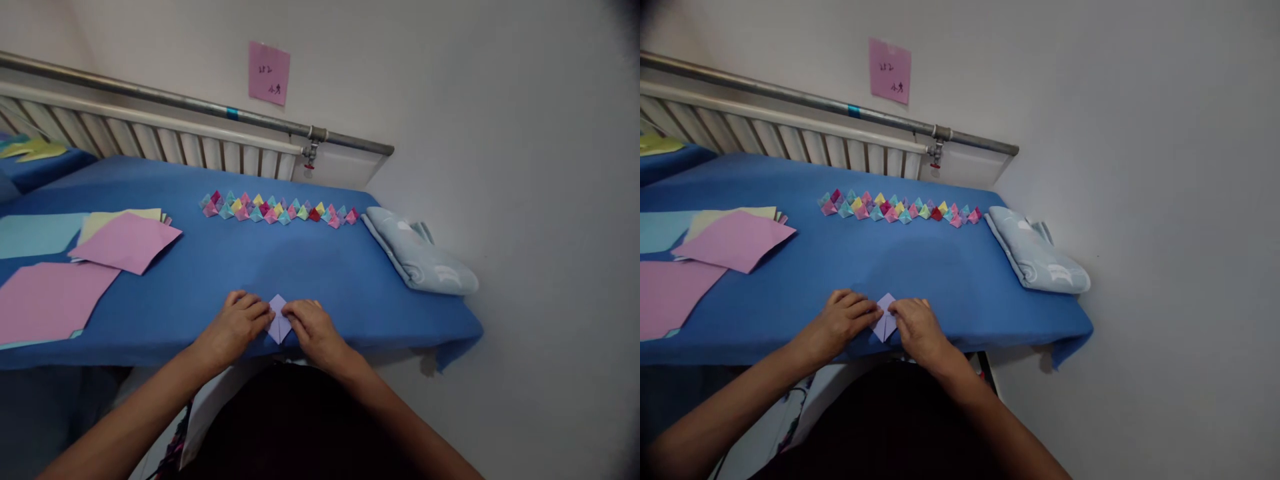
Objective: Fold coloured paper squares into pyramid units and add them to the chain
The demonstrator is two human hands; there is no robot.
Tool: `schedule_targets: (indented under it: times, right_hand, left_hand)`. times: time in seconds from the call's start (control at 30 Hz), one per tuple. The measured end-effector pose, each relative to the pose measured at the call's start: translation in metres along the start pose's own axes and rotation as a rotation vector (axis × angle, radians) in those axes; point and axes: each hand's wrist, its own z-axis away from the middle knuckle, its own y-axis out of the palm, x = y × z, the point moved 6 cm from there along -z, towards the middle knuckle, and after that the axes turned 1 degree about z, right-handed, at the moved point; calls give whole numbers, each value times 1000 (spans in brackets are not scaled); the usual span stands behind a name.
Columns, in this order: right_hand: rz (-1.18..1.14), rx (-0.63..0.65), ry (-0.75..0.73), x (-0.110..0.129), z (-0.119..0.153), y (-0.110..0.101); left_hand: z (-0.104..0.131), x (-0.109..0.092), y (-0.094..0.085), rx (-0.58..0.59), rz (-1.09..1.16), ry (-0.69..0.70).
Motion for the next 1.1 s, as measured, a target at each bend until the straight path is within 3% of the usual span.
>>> schedule_targets:
  times: [0.27,0.53,0.77,1.1]
  right_hand:
    - [-35,4,8,0,1,-3]
    - [30,125,-45,8,3,-2]
    - [41,71,-65,10,3,-3]
    - [89,24,20,6,-3,7]
  left_hand:
    - [8,-7,-13,31,61,-35]
    - [10,-7,-12,30,54,-39]
    - [12,-2,-11,26,94,-74]
    - [7,8,-8,14,166,-143]
